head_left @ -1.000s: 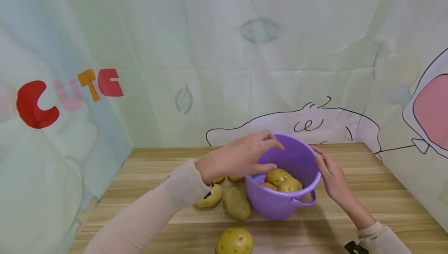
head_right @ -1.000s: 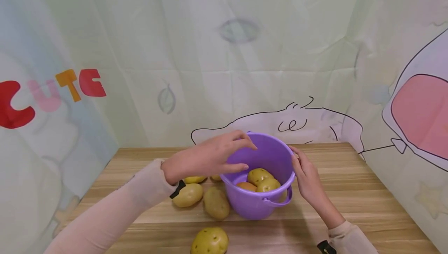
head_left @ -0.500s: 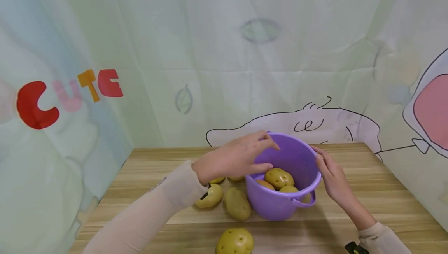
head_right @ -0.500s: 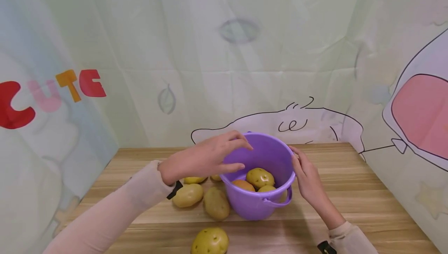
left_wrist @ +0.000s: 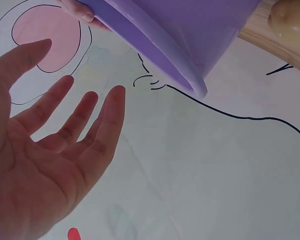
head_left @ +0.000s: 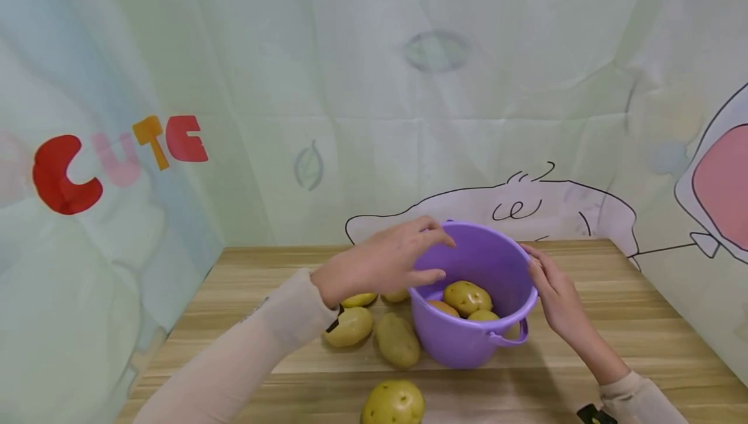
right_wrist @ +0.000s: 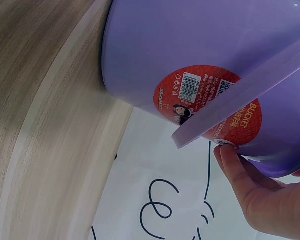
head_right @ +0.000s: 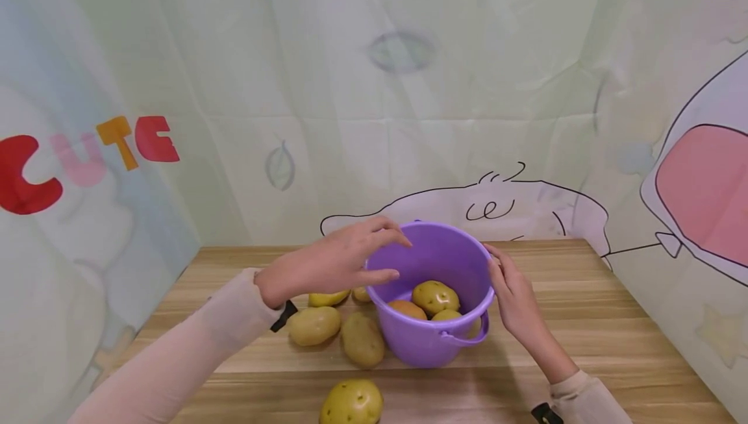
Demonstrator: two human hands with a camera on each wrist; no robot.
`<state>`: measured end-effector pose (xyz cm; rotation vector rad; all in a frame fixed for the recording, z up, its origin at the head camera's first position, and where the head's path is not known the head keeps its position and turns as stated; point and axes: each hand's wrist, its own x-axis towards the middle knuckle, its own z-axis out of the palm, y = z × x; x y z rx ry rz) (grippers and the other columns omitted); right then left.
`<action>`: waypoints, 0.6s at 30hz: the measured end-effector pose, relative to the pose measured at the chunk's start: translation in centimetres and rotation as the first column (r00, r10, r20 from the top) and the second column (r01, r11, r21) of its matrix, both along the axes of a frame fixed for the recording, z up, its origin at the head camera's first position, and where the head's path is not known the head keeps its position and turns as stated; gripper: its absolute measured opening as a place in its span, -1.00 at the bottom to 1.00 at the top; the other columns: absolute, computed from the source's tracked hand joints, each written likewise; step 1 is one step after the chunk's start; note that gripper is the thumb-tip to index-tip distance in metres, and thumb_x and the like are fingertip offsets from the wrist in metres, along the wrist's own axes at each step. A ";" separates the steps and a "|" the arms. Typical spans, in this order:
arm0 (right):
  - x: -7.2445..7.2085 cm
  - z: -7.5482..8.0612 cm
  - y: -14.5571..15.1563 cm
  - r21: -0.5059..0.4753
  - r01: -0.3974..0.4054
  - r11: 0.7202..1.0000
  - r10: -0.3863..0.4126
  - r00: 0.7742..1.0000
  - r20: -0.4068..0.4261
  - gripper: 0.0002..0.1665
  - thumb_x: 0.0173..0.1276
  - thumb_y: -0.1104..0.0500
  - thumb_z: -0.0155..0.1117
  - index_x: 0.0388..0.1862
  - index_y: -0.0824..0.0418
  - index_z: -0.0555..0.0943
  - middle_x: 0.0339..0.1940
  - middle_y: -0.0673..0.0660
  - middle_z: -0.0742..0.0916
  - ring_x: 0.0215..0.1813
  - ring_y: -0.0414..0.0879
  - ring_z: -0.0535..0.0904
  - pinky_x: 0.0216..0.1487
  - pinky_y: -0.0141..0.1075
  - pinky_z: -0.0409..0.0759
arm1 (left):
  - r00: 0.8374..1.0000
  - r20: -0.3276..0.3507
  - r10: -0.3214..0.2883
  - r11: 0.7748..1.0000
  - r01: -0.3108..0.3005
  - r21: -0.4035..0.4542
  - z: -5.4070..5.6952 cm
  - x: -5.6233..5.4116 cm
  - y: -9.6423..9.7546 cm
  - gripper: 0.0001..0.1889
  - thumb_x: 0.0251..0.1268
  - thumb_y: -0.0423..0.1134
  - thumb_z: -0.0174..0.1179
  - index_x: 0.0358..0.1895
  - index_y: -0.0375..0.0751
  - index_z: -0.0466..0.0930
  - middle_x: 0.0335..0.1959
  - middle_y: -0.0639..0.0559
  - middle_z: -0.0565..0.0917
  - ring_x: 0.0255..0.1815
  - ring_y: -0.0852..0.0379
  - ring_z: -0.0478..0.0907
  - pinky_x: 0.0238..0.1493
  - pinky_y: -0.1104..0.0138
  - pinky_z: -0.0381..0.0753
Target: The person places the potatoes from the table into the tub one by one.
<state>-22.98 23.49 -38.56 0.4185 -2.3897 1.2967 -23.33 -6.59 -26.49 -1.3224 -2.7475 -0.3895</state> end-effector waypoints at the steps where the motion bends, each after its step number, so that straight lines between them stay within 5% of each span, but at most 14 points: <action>1: 0.0 0.0 0.0 -0.001 -0.001 1.000 0.001 1.000 0.001 -0.51 0.66 0.13 -0.14 0.39 0.36 0.41 0.02 0.40 0.69 -0.12 -0.37 0.57 -0.15 -0.53 0.53 | 1.000 -0.003 -0.002 1.000 0.002 0.007 0.0 0.0 -0.1 -0.57 0.44 -0.03 0.21 0.28 -0.05 0.50 0.22 0.03 0.44 0.14 0.14 0.47 0.15 0.27 0.51; 18: 0.1 0.0 0.0 0.000 -0.006 1.000 0.006 1.000 0.006 -0.51 0.66 0.14 -0.14 0.40 0.36 0.40 0.04 0.41 0.68 -0.10 -0.35 0.58 -0.15 -0.53 0.53 | 1.000 0.008 0.028 0.998 -0.028 0.062 -0.2 -0.4 -2.4 -0.57 0.41 -0.06 0.25 0.25 -0.13 0.52 0.20 0.01 0.50 0.09 0.08 0.53 0.12 0.22 0.54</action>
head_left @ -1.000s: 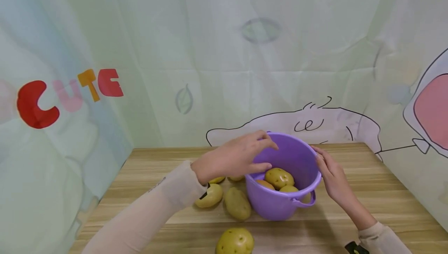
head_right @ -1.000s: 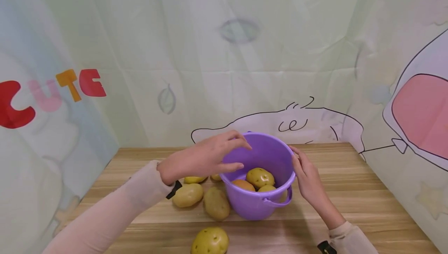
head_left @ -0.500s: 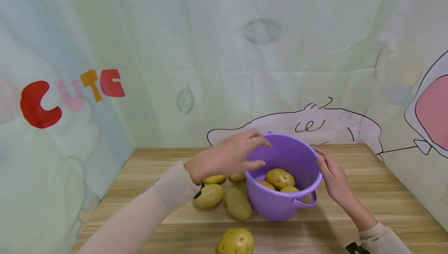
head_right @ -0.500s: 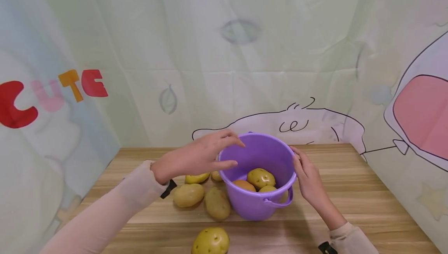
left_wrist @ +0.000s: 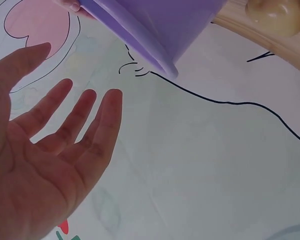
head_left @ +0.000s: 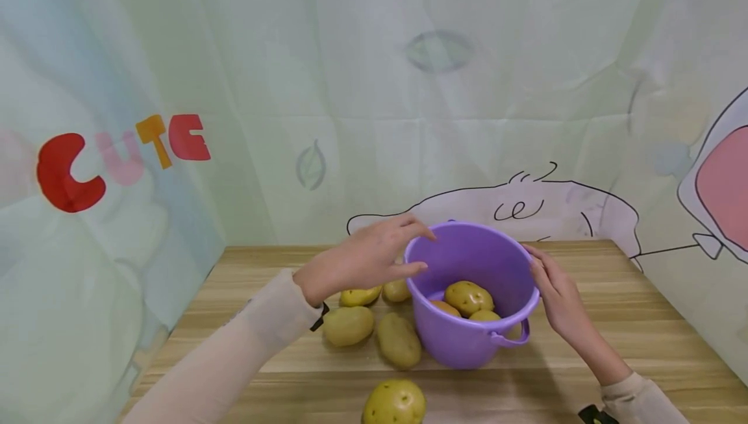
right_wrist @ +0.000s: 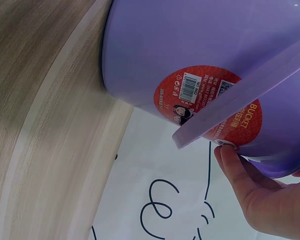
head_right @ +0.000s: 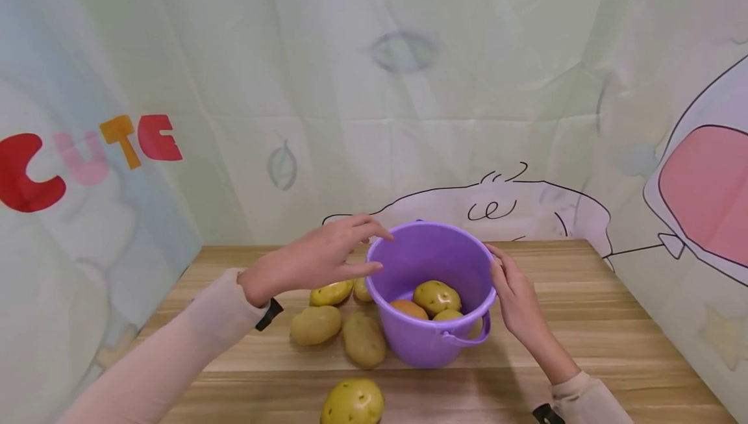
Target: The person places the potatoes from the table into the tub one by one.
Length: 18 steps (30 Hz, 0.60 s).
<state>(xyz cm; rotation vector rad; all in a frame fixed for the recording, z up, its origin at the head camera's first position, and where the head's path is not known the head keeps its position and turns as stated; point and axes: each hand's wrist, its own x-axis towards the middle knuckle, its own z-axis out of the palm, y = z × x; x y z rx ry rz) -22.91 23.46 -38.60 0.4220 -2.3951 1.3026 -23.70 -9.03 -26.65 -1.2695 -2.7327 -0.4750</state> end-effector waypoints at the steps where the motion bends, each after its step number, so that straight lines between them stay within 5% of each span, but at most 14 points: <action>1: 0.0 0.0 0.0 0.000 -0.001 1.000 0.001 1.000 0.000 -0.51 0.66 0.14 -0.15 0.40 0.36 0.40 0.04 0.41 0.68 -0.10 -0.35 0.58 -0.15 -0.54 0.53 | 1.000 0.004 0.003 1.000 -0.003 0.004 0.0 0.0 -0.2 -0.57 0.41 -0.07 0.25 0.25 -0.14 0.52 0.20 0.00 0.50 0.11 0.06 0.53 0.13 0.21 0.53; 18: 0.0 0.0 0.0 0.004 0.004 1.000 -0.004 1.000 -0.012 -0.52 0.66 0.15 -0.14 0.39 0.35 0.41 0.00 0.41 0.69 -0.12 -0.29 0.60 -0.17 -0.52 0.54 | 0.998 -0.023 0.054 0.997 -0.053 0.052 -1.8 -0.4 -3.1 -0.59 0.41 -0.11 0.25 0.22 -0.20 0.52 0.18 -0.01 0.54 0.21 0.02 0.50 0.20 0.16 0.51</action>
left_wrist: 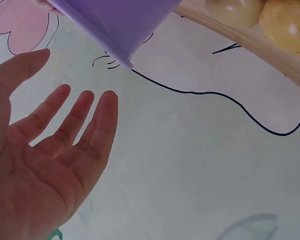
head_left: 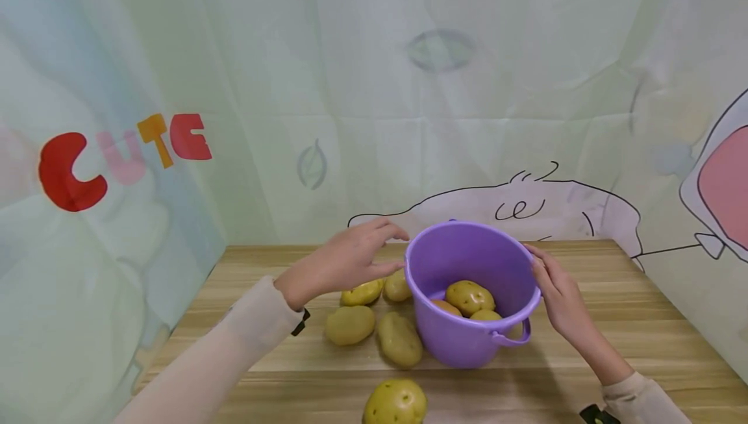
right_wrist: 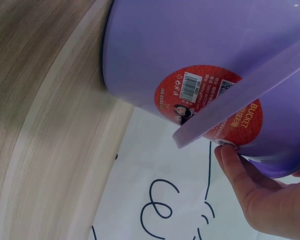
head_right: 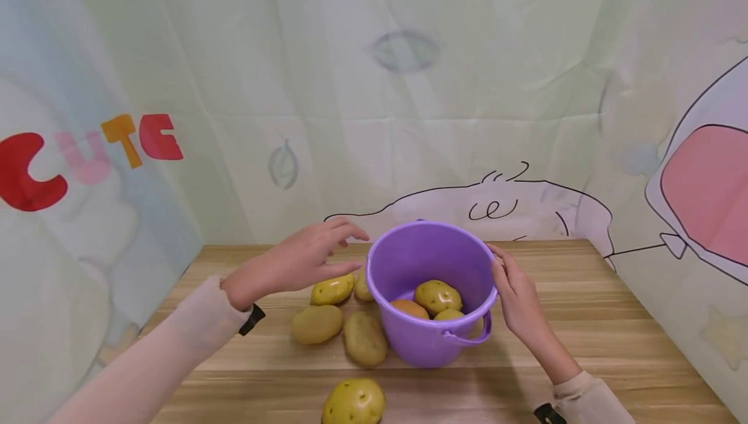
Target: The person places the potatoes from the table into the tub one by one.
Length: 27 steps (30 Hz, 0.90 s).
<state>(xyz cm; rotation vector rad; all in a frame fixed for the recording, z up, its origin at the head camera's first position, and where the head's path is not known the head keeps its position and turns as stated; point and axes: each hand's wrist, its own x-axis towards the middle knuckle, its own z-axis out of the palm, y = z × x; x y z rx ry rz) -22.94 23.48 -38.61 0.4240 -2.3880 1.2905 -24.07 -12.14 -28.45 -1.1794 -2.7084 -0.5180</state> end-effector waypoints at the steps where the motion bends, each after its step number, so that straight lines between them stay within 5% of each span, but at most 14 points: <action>1: 0.0 0.0 0.0 0.000 -0.001 1.000 0.001 1.000 0.000 -0.52 0.66 0.15 -0.14 0.39 0.35 0.41 0.00 0.41 0.69 -0.12 -0.29 0.60 -0.17 -0.52 0.54 | 1.000 0.001 0.008 1.000 -0.008 -0.001 -0.1 0.0 -0.2 -0.59 0.42 -0.10 0.25 0.22 -0.20 0.52 0.18 -0.02 0.54 0.19 0.02 0.51 0.19 0.16 0.52; 21: -0.2 -0.2 0.1 -0.014 -0.023 1.000 0.023 1.000 -0.011 -0.53 0.65 0.19 -0.15 0.40 0.37 0.40 0.08 0.42 0.66 -0.06 -0.30 0.59 -0.13 -0.55 0.54 | 0.997 0.018 0.073 0.997 -0.073 -0.023 -3.5 -0.5 -2.8 -0.56 0.39 -0.08 0.27 0.21 -0.26 0.54 0.12 -0.09 0.60 0.10 -0.04 0.57 0.12 0.11 0.56; 27: -0.2 -0.2 0.1 -0.014 -0.024 1.000 0.024 1.000 -0.009 -0.53 0.66 0.19 -0.15 0.41 0.36 0.40 0.11 0.41 0.65 -0.03 -0.30 0.58 -0.12 -0.56 0.53 | 0.991 0.079 0.111 0.993 -0.109 -0.039 -5.2 -0.4 -3.3 -0.56 0.37 -0.10 0.28 0.21 -0.26 0.53 0.15 -0.11 0.60 0.16 -0.08 0.54 0.17 0.06 0.53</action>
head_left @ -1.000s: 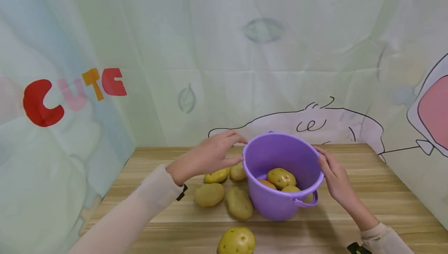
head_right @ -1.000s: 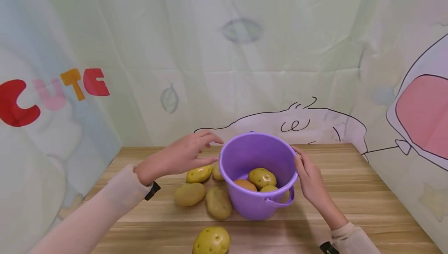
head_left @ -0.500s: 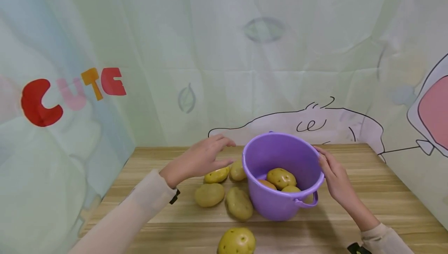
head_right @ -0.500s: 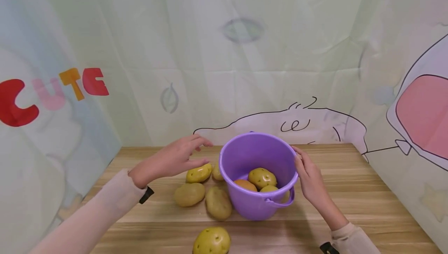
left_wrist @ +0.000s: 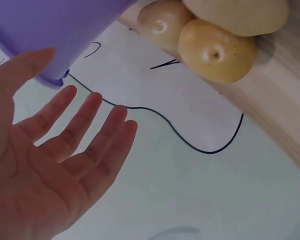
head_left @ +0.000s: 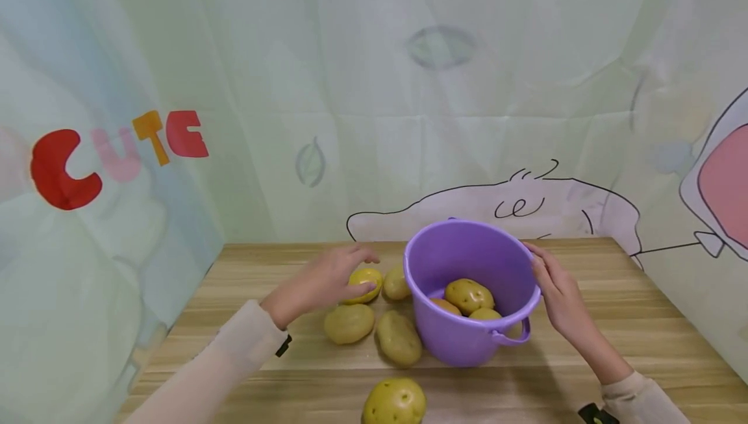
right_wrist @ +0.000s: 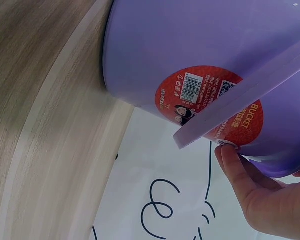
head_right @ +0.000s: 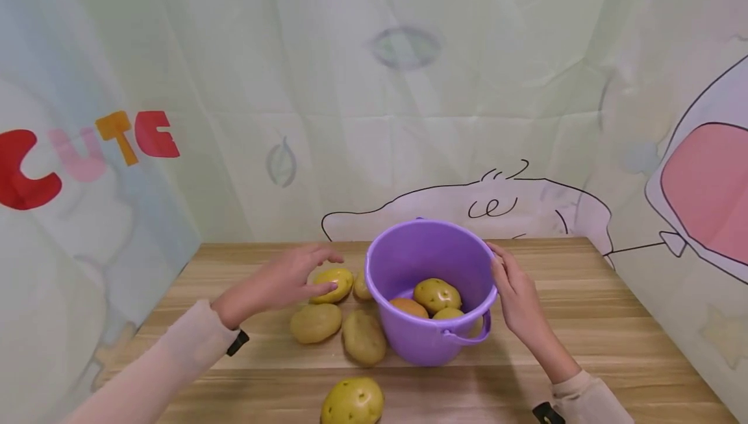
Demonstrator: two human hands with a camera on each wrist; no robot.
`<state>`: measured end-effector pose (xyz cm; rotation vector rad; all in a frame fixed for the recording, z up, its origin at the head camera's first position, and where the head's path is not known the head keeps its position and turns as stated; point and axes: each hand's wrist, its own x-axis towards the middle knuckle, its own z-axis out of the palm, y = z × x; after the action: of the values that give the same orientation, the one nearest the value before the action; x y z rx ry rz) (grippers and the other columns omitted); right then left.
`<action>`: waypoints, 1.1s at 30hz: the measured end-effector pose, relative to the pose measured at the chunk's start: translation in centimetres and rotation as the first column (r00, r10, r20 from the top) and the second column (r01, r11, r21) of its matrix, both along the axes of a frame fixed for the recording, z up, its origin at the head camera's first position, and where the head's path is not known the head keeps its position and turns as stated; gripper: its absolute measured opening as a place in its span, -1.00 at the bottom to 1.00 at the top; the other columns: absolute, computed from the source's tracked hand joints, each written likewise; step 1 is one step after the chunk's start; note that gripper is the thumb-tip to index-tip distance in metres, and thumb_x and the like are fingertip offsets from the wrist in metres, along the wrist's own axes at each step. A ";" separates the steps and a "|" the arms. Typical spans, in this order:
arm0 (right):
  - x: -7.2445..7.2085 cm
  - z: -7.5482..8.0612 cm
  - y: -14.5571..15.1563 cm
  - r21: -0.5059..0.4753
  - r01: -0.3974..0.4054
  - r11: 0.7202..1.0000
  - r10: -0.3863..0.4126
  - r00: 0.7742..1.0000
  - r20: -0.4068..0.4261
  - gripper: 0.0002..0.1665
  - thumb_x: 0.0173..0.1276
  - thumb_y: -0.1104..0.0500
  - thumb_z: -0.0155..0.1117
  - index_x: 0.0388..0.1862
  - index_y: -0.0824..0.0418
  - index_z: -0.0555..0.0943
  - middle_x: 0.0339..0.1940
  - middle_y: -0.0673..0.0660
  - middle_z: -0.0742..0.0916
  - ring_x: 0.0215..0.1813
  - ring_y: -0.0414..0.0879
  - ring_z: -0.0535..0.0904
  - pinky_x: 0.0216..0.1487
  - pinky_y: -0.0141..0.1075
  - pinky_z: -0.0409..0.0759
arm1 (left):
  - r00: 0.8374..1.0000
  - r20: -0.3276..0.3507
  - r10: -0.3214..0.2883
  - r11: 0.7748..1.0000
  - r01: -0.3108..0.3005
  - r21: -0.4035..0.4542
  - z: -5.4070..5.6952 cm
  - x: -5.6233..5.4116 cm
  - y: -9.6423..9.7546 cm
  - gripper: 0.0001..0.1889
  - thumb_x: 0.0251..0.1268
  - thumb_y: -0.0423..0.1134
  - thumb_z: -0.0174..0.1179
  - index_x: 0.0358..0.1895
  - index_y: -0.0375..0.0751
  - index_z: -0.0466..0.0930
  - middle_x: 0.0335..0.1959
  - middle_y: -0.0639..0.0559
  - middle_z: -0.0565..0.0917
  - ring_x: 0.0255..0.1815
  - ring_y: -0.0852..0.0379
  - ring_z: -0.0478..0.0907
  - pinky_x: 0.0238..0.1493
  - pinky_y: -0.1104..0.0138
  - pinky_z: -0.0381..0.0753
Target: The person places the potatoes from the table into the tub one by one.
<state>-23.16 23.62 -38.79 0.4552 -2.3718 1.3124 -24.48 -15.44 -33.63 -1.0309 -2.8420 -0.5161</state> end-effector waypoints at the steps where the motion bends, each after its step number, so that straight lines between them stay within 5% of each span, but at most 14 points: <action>1: 0.0 0.0 0.0 0.003 0.003 1.000 -0.003 1.000 -0.001 -0.53 0.66 0.18 -0.15 0.41 0.35 0.40 0.12 0.41 0.65 -0.02 -0.31 0.57 -0.11 -0.57 0.52 | 1.000 0.006 0.006 1.000 -0.006 -0.001 -0.3 0.0 0.0 -0.56 0.37 -0.10 0.29 0.20 -0.25 0.54 0.15 -0.12 0.59 0.17 -0.09 0.54 0.17 0.06 0.53; 12: -0.1 0.2 0.2 0.003 0.012 1.000 -0.012 1.000 -0.005 -0.53 0.66 0.18 -0.16 0.41 0.34 0.41 0.14 0.40 0.64 0.00 -0.35 0.55 -0.10 -0.56 0.52 | 0.999 0.026 0.026 0.999 -0.025 -0.019 -2.9 0.5 -0.5 -0.57 0.33 -0.17 0.32 0.16 -0.33 0.56 0.08 -0.22 0.59 0.10 -0.17 0.53 0.13 -0.02 0.53; 23: -0.1 0.1 0.1 0.005 0.004 1.000 -0.005 1.000 0.005 -0.53 0.66 0.18 -0.15 0.41 0.33 0.40 0.12 0.40 0.65 -0.03 -0.31 0.58 -0.12 -0.51 0.56 | 0.979 0.166 0.118 0.992 -0.110 -0.054 -4.4 1.1 -1.2 -0.55 0.36 -0.13 0.31 0.22 -0.27 0.53 0.09 -0.20 0.53 0.14 -0.17 0.47 0.15 -0.03 0.51; 33: 0.0 0.1 -0.1 0.011 0.016 1.000 -0.016 1.000 0.000 -0.53 0.66 0.17 -0.15 0.40 0.34 0.41 0.16 0.38 0.64 0.01 -0.32 0.55 -0.10 -0.54 0.53 | 0.970 0.192 0.148 0.986 -0.129 -0.107 -5.7 1.2 -1.8 -0.49 0.33 -0.06 0.33 0.25 -0.22 0.51 0.15 -0.23 0.50 0.15 -0.24 0.47 0.13 -0.09 0.53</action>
<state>-23.14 23.54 -38.73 0.4379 -2.3789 1.2932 -23.30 -17.21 -39.38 -0.8277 -3.1138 -0.5035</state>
